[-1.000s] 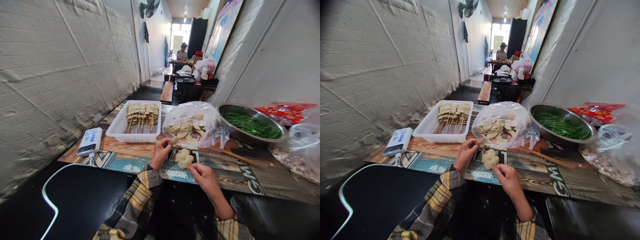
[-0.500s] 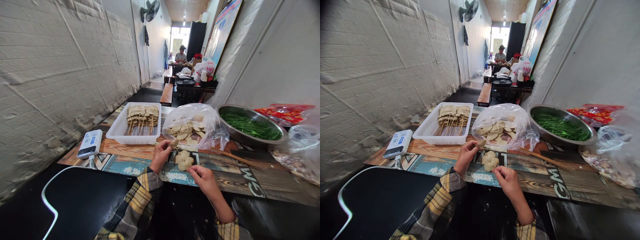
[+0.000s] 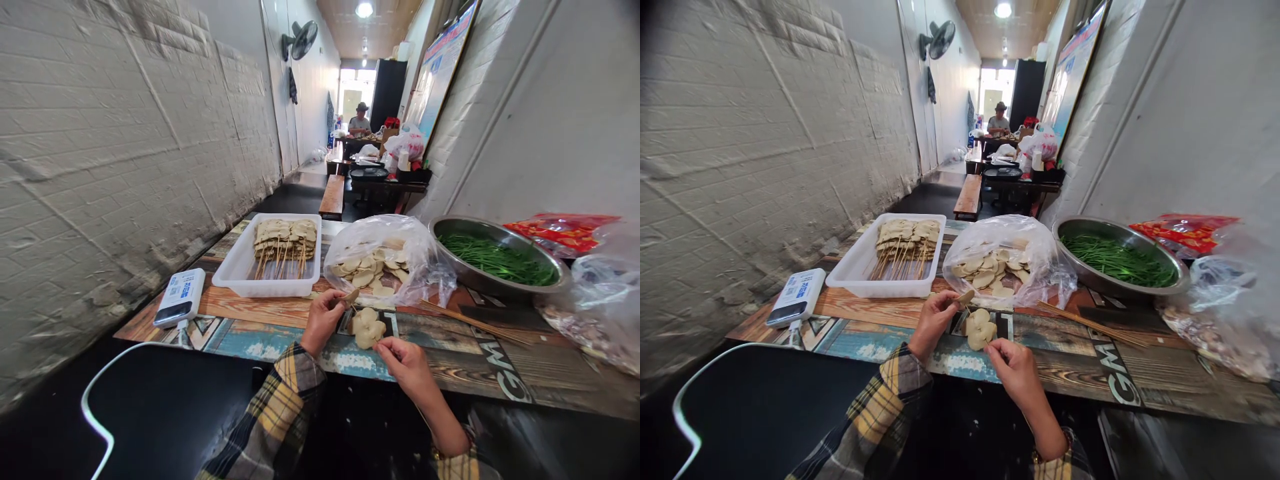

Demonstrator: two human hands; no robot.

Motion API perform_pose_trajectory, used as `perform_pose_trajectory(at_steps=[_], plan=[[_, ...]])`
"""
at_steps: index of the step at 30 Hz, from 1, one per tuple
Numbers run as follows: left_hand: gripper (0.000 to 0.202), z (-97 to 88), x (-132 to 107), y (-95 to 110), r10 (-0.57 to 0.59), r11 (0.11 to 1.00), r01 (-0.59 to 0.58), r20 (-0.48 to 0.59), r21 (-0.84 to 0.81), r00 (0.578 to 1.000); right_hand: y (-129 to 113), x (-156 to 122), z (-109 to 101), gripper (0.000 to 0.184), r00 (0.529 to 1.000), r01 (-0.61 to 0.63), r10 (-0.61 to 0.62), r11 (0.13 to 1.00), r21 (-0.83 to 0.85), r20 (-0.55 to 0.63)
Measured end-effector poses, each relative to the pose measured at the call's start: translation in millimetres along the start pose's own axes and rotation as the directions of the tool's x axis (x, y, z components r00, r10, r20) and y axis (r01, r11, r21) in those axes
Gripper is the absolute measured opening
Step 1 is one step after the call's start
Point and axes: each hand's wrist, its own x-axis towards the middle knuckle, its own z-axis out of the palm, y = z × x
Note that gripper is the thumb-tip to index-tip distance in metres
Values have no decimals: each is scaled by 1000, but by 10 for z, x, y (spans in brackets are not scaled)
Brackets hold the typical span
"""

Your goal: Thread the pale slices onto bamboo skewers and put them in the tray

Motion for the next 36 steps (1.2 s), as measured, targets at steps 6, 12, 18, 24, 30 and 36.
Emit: perform_pose_trajectory(at_steps=[6, 12, 18, 24, 30, 36], plan=[[14, 22, -29, 54, -110, 988, 111, 18, -105, 994, 6, -15, 2, 36, 1000, 23, -23, 1000, 17, -9], [18, 20, -33, 111, -159, 972, 155, -8, -178, 987, 8, -30, 1, 38, 1000, 25, -25, 999, 20, -1], [27, 8, -18, 68, -184, 949, 179, 7, -260, 983, 13, -24, 6, 40, 999, 36, -35, 999, 11, -8], [32, 7, -15, 44, -201, 935, 180, -39, -305, 979, 19, -38, -7, 39, 999, 48, -48, 999, -20, 1], [30, 4, -16, 35, -217, 932, 191, -52, -309, 975, 17, -43, -15, 39, 999, 47, -46, 998, -33, 18], [26, 3, -27, 47, -208, 937, 186, -46, -297, 977, 49, -43, -2, 39, 998, 68, -68, 998, -19, 17]])
